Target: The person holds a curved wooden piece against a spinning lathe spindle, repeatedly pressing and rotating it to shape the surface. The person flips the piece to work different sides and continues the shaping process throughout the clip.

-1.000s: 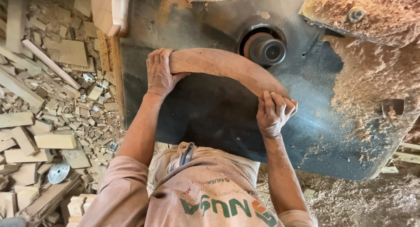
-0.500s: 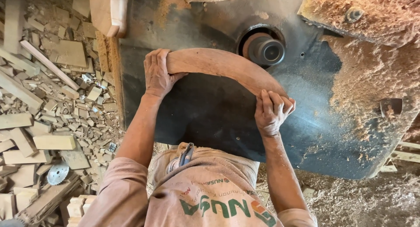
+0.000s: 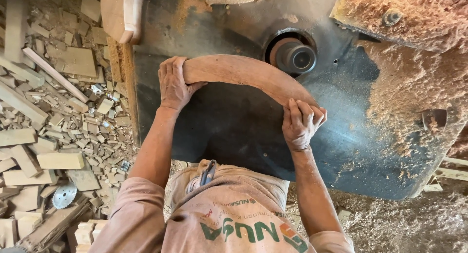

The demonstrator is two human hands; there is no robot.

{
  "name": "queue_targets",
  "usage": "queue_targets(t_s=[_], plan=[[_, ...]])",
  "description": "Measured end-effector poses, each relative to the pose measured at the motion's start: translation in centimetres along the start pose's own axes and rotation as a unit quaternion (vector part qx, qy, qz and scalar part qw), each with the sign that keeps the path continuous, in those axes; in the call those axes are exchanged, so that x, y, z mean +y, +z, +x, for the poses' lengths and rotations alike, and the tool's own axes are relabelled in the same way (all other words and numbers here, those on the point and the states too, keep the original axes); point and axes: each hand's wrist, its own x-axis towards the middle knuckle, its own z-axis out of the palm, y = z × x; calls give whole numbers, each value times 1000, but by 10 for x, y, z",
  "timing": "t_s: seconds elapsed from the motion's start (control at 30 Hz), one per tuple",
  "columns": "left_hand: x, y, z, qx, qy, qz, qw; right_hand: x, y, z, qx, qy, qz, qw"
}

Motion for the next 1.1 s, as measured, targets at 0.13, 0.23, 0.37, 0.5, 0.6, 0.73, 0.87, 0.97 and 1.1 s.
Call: queue_targets(t_s=[0.13, 0.23, 0.37, 0.5, 0.6, 0.73, 0.87, 0.97, 1.1], plan=[[1, -4, 0, 0, -6, -9, 1000, -2, 2, 4, -3, -7, -1, 1000], [-1, -11, -5, 2, -16, -11, 1000, -7, 4, 5, -9, 4, 4, 1000], [0, -27, -18, 17, -11, 14, 1000, -18, 0, 1, -24, 14, 50, 998], [13, -59, -44, 113, 42, 65, 991, -30, -26, 4, -38, 135, 161, 977], [24, -77, -62, 166, 74, 73, 981, -28, -49, 16, -125, 197, 167, 958], [29, -81, -82, 218, 101, 63, 969, -15, -65, 7, -210, 264, 244, 909], [29, -73, -100, 220, 77, 51, 971, -18, -77, -19, -216, 207, 257, 919], [36, -61, -112, 209, 62, 52, 975, -28, -79, -49, -184, 149, 224, 945], [63, -43, -141, 153, 35, 66, 985, -36, -74, -76, -142, 112, 167, 969]])
